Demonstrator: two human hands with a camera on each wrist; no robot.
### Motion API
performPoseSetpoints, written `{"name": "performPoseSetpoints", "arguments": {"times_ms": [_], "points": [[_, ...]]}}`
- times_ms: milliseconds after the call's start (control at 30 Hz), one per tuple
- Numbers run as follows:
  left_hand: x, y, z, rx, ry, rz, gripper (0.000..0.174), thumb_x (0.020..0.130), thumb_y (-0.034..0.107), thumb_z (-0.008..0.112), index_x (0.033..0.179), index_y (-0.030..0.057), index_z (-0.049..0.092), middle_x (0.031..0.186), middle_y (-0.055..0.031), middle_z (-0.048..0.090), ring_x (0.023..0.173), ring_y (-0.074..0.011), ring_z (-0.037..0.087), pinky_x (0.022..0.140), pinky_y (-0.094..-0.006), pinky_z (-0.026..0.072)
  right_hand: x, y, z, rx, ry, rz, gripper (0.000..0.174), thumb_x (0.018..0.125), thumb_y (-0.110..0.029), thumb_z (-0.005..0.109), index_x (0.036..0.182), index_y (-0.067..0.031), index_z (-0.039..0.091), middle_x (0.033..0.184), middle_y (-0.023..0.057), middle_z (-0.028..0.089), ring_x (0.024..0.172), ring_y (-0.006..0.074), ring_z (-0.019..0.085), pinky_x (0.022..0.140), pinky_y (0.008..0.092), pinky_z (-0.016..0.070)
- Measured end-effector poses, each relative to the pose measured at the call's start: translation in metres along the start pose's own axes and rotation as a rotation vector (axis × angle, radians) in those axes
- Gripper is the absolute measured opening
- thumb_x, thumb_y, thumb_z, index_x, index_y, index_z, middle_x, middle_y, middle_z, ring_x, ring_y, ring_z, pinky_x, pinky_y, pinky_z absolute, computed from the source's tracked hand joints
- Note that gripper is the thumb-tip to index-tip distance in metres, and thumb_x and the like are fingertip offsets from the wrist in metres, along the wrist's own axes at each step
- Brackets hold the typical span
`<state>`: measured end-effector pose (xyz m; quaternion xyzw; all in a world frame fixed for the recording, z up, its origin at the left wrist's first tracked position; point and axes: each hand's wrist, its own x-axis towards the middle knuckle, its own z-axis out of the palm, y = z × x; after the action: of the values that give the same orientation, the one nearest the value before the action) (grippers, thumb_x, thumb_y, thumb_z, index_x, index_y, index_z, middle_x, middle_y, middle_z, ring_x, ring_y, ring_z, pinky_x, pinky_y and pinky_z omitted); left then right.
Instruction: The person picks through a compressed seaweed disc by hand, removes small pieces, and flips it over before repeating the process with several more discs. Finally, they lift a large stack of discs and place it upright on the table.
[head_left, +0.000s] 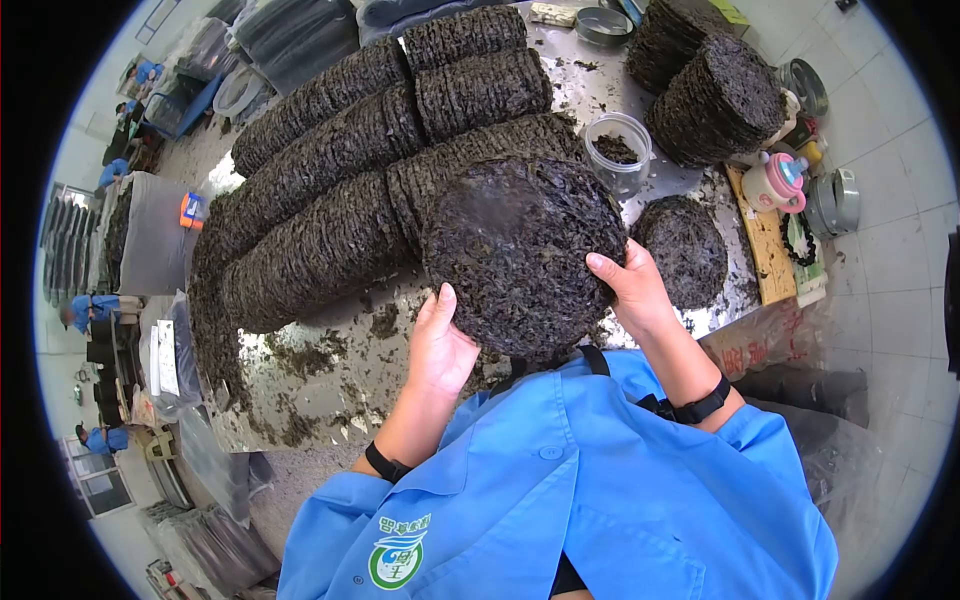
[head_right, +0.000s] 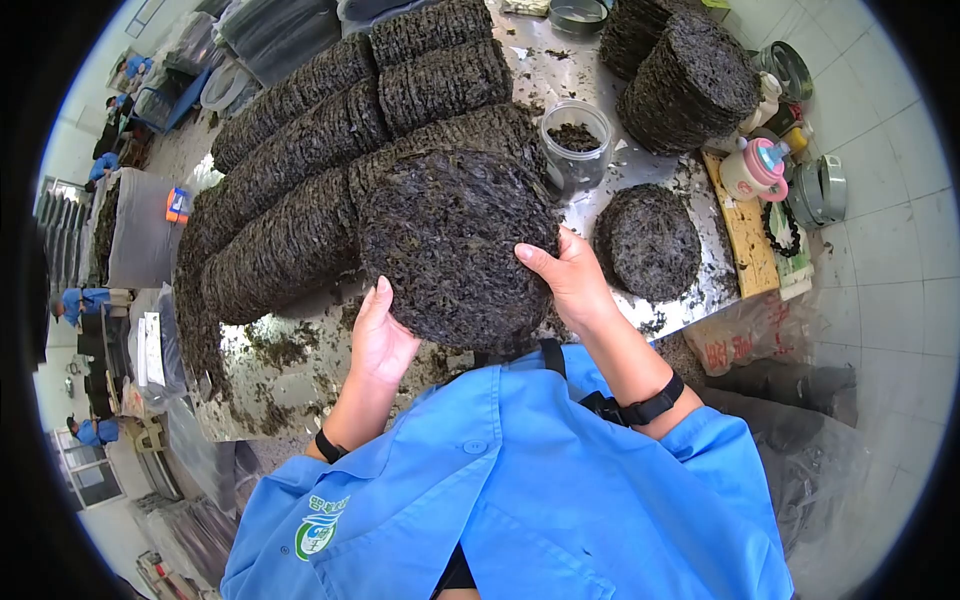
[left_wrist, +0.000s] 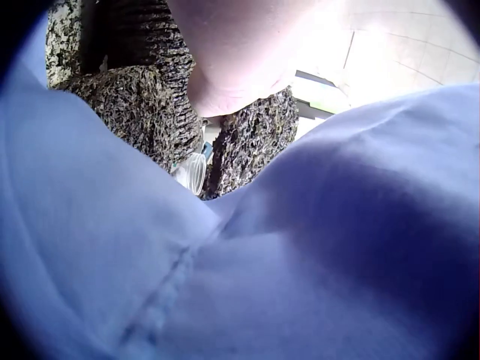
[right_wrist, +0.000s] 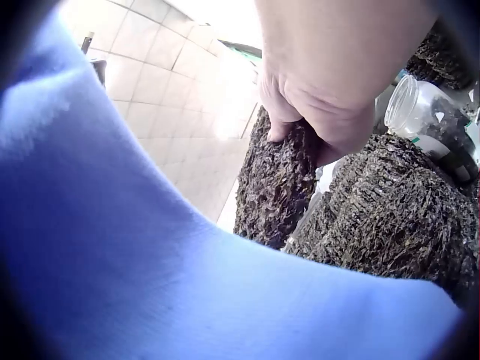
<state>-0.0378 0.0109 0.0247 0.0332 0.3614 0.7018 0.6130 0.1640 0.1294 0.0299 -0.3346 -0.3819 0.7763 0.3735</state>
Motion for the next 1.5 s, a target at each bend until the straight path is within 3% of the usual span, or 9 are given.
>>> {"name": "performPoseSetpoints", "arguments": {"times_ms": [200, 267, 400, 567, 767, 867, 1033, 1233, 1500], "points": [[0.008, -0.007, -0.017, 0.372, -0.206, 0.093, 0.055, 0.088, 0.031, 0.06, 0.131, 0.004, 0.04, 0.137, -0.0126, 0.043, 0.128, -0.0282, 0.039, 0.108, -0.0444, 0.0288, -0.014, -0.023, -0.04, -0.018, 0.2, -0.045, 0.036, 0.084, -0.009, 0.063, 0.116, 0.0011, 0.051, 0.109, 0.0099, 0.061, 0.095, 0.0176, 0.059, 0.087, 0.0319, 0.0472], [0.007, 0.001, -0.001, 1.835, -0.483, 0.501, 0.079, 0.074, 0.037, 0.072, 0.136, 0.0036, 0.035, 0.144, -0.0133, 0.032, 0.134, -0.0303, 0.03, 0.111, -0.044, 0.0235, -0.024, -0.037, -0.079, -0.036, 0.415, -0.091, 0.035, 0.085, -0.009, 0.062, 0.116, 0.0008, 0.05, 0.109, 0.012, 0.06, 0.096, 0.02, 0.06, 0.086, 0.0328, 0.0479], [0.019, -0.023, -0.041, 2.311, -0.728, 0.485, 0.089, 0.063, 0.028, 0.079, 0.138, 0.0111, 0.035, 0.147, -0.0108, 0.027, 0.137, -0.0288, 0.024, 0.112, -0.0463, 0.0189, -0.039, -0.042, -0.184, -0.077, 0.537, -0.174, 0.042, 0.085, -0.012, 0.063, 0.121, 0.0007, 0.047, 0.116, 0.0102, 0.057, 0.102, 0.0197, 0.057, 0.089, 0.0329, 0.0459], [0.021, -0.018, -0.04, 2.264, -0.753, 0.498, 0.081, 0.061, 0.014, 0.077, 0.134, 0.0116, 0.041, 0.145, -0.0085, 0.033, 0.136, -0.0282, 0.026, 0.111, -0.0469, 0.0205, -0.042, -0.014, -0.233, -1.285, 0.836, -0.315, 0.053, 0.084, -0.016, 0.063, 0.129, 0.0037, 0.044, 0.125, 0.0218, 0.051, 0.115, 0.027, 0.051, 0.095, 0.0363, 0.0408], [0.013, -0.004, -0.029, 2.048, -0.681, 1.05, 0.04, 0.074, 0.008, 0.06, 0.114, 0.0065, 0.06, 0.123, -0.0085, 0.057, 0.12, -0.0272, 0.049, 0.105, -0.0457, 0.034, -0.013, 0.013, -0.099, -0.658, 0.184, -0.077, 0.042, 0.09, -0.012, 0.054, 0.129, -0.0012, 0.045, 0.126, 0.0143, 0.053, 0.115, 0.0218, 0.053, 0.095, 0.0326, 0.0422], [0.004, 0.005, -0.009, 1.945, -0.609, 1.198, 0.028, 0.078, 0.006, 0.053, 0.103, 0.0064, 0.066, 0.112, -0.0087, 0.064, 0.111, -0.0264, 0.057, 0.101, -0.0443, 0.0394, -0.005, 0.011, -0.049, -0.248, 0.175, 0.223, 0.052, 0.087, -0.018, 0.06, 0.133, -0.0017, 0.042, 0.134, 0.0148, 0.046, 0.123, 0.0222, 0.044, 0.097, 0.035, 0.0394], [-0.01, 0.008, -0.007, 1.96, -0.611, 1.253, 0.027, 0.076, 0.008, 0.057, 0.102, 0.0068, 0.066, 0.113, -0.0104, 0.063, 0.113, -0.027, 0.056, 0.102, -0.0433, 0.0369, 0.006, 0.015, -0.036, -0.26, 0.087, 0.11, 0.062, 0.082, -0.011, 0.065, 0.137, -0.003, 0.037, 0.141, 0.0133, 0.036, 0.13, 0.0231, 0.034, 0.103, 0.0365, 0.0332], [-0.005, 0.013, -0.031, 2.017, -0.243, 1.321, 0.07, 0.062, -0.012, 0.053, 0.128, 0.01, 0.044, 0.137, -0.0174, 0.039, 0.128, -0.0373, 0.037, 0.105, -0.0517, 0.0301, -0.006, -0.003, -0.029, -0.313, 0.01, -0.148, 0.065, 0.079, 0.002, 0.065, 0.138, -0.0058, 0.038, 0.137, 0.0083, 0.04, 0.126, 0.019, 0.038, 0.106, 0.0331, 0.0287], [-0.007, 0.03, -0.003, 1.96, -0.26, 1.282, 0.03, 0.075, 0.004, 0.058, 0.103, 0.0107, 0.068, 0.113, -0.0073, 0.064, 0.11, -0.0268, 0.056, 0.097, -0.0397, 0.0394, -0.013, -0.004, -0.03, -0.314, -0.01, -0.133, 0.054, 0.085, -0.009, 0.061, 0.135, -0.0059, 0.042, 0.13, 0.0072, 0.048, 0.116, 0.015, 0.044, 0.101, 0.0291, 0.0337]]}}
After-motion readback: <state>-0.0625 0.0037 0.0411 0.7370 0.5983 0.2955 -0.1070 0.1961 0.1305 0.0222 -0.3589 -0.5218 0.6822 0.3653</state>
